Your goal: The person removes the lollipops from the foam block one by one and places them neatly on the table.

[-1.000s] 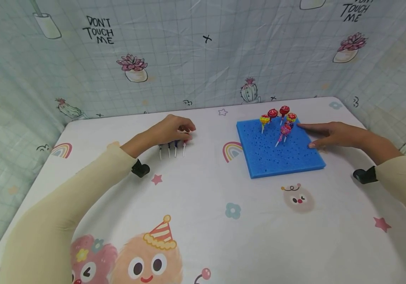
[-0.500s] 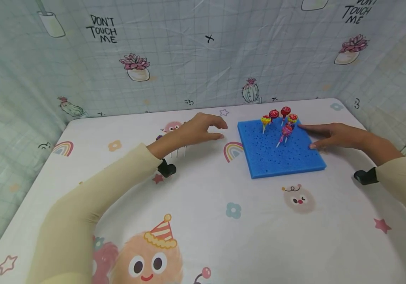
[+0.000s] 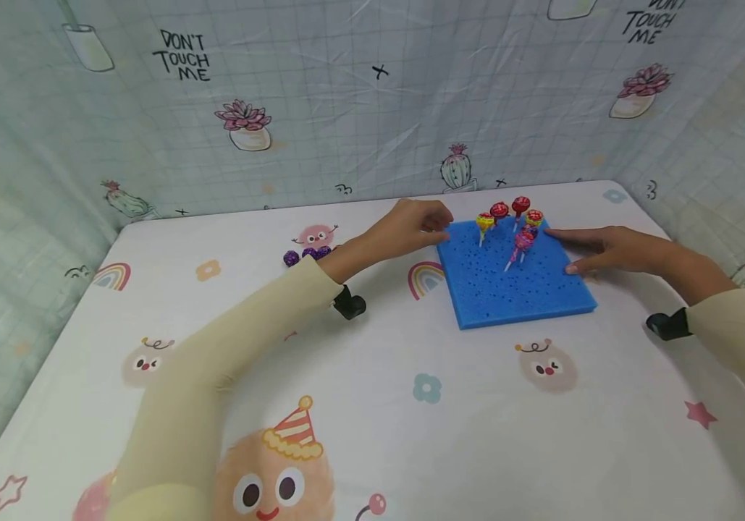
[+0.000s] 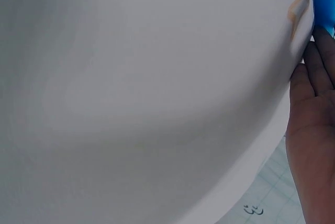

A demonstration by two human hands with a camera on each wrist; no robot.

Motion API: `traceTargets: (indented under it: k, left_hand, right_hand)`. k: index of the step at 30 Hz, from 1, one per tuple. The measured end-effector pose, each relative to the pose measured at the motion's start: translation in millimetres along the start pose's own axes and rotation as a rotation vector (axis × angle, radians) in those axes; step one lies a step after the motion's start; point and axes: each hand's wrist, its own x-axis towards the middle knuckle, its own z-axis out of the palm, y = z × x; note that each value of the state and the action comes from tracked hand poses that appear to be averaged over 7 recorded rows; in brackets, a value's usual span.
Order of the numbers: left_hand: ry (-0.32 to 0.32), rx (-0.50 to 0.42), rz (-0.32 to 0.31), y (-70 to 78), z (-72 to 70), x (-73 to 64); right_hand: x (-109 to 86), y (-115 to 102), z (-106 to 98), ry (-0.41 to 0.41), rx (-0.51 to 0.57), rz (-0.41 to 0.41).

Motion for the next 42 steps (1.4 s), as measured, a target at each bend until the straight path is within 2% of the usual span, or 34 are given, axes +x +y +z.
traceTargets:
  k: [4, 9, 18, 25, 32, 42]
  left_hand:
    - [0.022, -0.024, -0.037, 3.7, 4.7, 12.2]
    - [0.033, -0.001, -0.075, 10.5, 8.5, 28.3]
    - [0.015, 0.013, -0.109, 15.9, 18.3, 49.0]
    - [0.034, 0.005, -0.085, 20.0, 22.4, 55.0]
    - [0.044, 0.044, -0.124, 22.6, 27.0, 59.2]
    - [0.084, 0.010, -0.163, 22.0, 32.9, 57.2]
  right_hand:
    - [1.0, 0, 1, 0.001, -0.005, 0.001]
    - [0.1, 0, 0, 0.003, -0.018, 0.006]
    - [1.0, 0, 0, -0.005, 0.007, 0.006]
    - [0.5, 1, -1, -0.005, 0.010, 0.010]
    - [1.1, 1, -1, -0.009, 0.004, 0.003]
    - [0.3, 1, -1, -0.008, 0.015, 0.004]
